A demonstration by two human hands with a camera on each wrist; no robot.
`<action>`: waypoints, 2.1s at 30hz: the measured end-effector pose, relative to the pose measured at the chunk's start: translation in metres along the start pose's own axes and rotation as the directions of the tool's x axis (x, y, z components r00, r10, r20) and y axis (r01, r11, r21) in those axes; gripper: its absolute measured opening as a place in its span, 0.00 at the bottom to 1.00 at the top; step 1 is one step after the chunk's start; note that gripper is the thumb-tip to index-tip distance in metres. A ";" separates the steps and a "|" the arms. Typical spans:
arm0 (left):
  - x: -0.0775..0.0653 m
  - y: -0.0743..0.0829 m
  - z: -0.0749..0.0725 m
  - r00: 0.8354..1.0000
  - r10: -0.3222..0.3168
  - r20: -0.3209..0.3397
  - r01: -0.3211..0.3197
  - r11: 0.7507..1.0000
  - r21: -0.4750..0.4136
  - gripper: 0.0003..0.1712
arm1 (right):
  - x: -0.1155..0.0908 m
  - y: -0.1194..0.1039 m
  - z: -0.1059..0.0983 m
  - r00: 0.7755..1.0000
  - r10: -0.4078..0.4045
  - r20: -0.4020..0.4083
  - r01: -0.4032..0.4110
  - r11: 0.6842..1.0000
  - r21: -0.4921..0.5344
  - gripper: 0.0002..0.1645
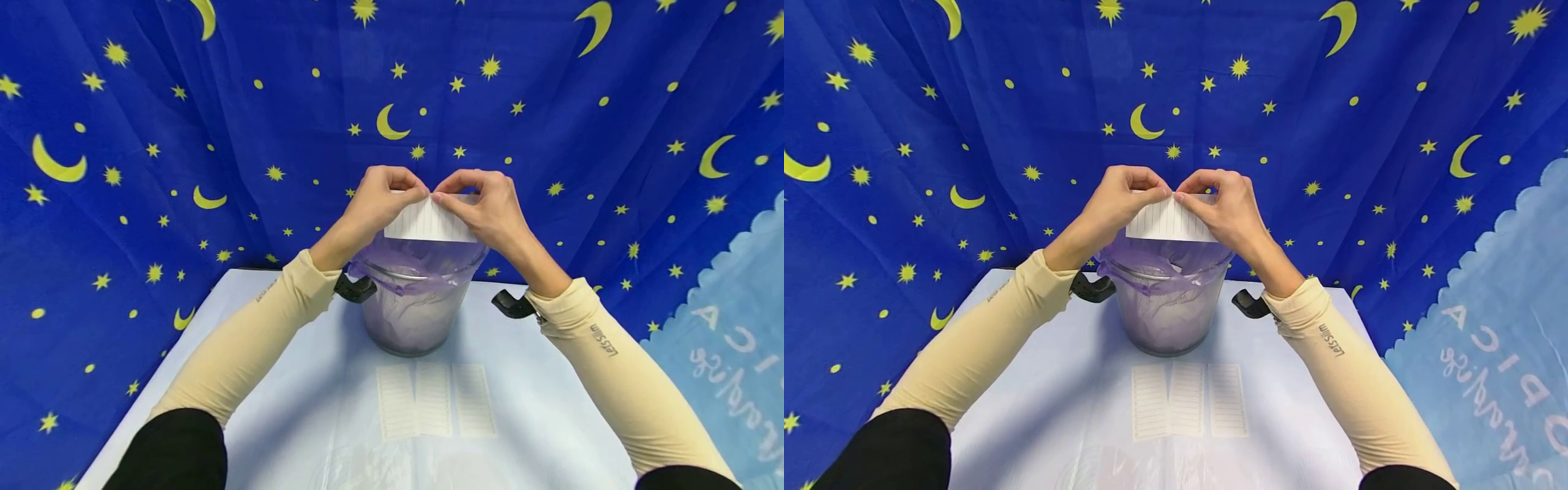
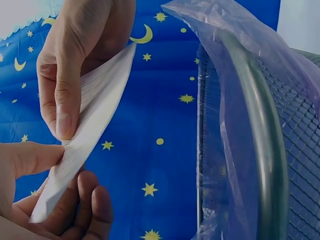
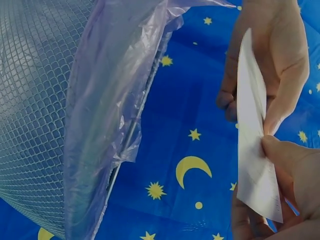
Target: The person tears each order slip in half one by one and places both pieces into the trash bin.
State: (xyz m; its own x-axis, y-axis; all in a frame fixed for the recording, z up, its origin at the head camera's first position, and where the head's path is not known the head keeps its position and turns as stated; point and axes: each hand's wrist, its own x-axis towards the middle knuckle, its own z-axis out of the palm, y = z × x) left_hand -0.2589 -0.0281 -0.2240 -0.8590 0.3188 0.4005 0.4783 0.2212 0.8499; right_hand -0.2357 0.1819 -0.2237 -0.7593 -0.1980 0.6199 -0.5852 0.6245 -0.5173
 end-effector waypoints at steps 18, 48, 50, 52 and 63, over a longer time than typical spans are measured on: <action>-0.002 -0.008 0.007 0.990 -0.138 0.030 0.138 0.990 -0.003 0.06 | -0.007 -0.004 0.000 0.992 -0.096 -0.087 0.097 0.995 0.010 0.08; -0.001 -0.035 0.014 0.977 -0.203 0.068 0.208 0.975 -0.073 0.07 | -0.008 -0.021 -0.016 0.978 -0.100 -0.182 0.124 0.984 0.130 0.06; -0.001 -0.036 0.013 0.980 -0.190 0.060 0.193 0.979 -0.062 0.08 | -0.007 -0.020 -0.015 0.979 -0.097 -0.182 0.122 0.984 0.131 0.06; -0.001 -0.037 0.012 0.982 -0.184 0.053 0.187 0.980 -0.063 0.09 | -0.007 -0.019 -0.015 0.980 -0.093 -0.178 0.118 0.984 0.134 0.06; 0.003 -0.043 0.006 0.975 -0.207 -0.079 0.211 0.976 0.049 0.06 | -0.003 -0.021 -0.018 0.983 -0.056 -0.174 0.087 0.980 0.177 0.08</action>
State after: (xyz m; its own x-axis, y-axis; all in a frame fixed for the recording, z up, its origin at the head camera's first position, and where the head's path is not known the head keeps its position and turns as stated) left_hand -0.2807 -0.0314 -0.2613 -0.9511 0.1920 0.2420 0.2946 0.3287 0.8973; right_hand -0.2162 0.1832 -0.2035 -0.6642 -0.0982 0.7411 -0.6901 0.4616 -0.5574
